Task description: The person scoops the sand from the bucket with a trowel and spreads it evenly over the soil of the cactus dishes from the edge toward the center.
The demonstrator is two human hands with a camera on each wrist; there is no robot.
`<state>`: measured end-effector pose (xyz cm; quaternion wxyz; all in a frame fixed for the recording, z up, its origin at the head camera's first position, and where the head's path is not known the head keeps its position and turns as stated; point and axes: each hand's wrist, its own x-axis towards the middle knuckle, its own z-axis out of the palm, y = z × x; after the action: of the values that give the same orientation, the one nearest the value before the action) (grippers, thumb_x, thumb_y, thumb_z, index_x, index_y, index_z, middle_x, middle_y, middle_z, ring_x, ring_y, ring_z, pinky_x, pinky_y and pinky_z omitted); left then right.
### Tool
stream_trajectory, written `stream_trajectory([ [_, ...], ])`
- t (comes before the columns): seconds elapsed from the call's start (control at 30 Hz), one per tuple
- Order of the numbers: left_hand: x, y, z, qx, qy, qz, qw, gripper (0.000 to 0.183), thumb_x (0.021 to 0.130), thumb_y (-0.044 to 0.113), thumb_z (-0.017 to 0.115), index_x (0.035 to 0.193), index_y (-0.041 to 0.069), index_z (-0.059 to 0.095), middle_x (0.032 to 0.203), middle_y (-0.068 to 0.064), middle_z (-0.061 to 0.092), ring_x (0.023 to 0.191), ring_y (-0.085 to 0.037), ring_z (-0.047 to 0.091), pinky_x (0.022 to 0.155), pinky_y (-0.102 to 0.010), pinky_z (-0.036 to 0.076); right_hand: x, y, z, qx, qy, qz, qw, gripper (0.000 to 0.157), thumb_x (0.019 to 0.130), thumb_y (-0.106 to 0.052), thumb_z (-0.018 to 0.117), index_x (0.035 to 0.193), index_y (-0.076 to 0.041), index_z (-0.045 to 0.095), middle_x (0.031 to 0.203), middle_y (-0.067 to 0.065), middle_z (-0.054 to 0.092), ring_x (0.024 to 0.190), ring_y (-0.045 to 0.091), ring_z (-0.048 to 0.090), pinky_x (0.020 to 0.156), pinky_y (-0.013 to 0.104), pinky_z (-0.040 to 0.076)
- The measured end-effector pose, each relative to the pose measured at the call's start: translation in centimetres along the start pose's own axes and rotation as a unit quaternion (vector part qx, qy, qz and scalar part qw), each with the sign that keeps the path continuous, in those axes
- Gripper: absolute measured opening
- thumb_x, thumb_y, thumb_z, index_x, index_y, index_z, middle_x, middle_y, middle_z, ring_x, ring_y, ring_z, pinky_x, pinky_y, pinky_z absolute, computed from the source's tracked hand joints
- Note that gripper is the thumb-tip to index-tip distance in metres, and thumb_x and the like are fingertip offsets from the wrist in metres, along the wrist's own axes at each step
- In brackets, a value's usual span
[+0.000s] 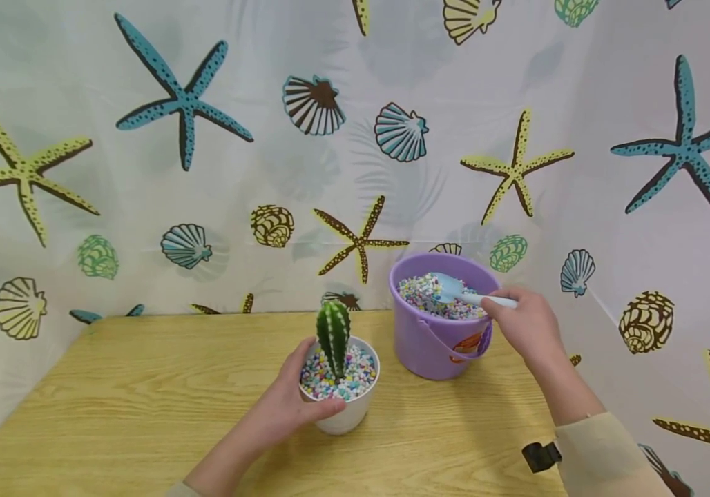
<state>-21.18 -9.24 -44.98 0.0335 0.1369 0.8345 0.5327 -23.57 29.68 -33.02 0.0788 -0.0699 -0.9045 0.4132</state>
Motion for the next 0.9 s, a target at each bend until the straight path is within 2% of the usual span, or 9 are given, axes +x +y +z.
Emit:
stream_trajectory([
  [0.63, -0.4, 0.5, 0.2, -0.003, 0.0, -0.003, 1.0, 0.128, 0.084, 0.05, 0.098, 0.177, 0.016, 0.018, 0.178, -0.021, 0.024, 0.157, -0.048, 0.036, 0.122, -0.069, 0.036, -1.2, 0.9, -0.7, 0.002, 0.018, -0.01, 1.0, 0.053, 0.11, -0.04, 0.067, 0.142, 0.002, 0.07, 0.12, 0.019, 0.067, 0.098, 0.029, 0.054, 0.075, 0.039, 0.046],
  [0.9, -0.5, 0.5, 0.2, -0.006, 0.001, -0.003, 1.0, 0.127, 0.084, 0.049, 0.098, 0.177, 0.015, 0.018, 0.177, -0.021, 0.025, 0.157, -0.047, 0.037, 0.122, -0.068, 0.037, -2.0, 0.3, -1.1, 0.006, 0.013, -0.024, 1.0, 0.052, 0.111, -0.04, 0.067, 0.141, 0.003, 0.07, 0.119, 0.018, 0.067, 0.098, 0.029, 0.052, 0.076, 0.04, 0.045],
])
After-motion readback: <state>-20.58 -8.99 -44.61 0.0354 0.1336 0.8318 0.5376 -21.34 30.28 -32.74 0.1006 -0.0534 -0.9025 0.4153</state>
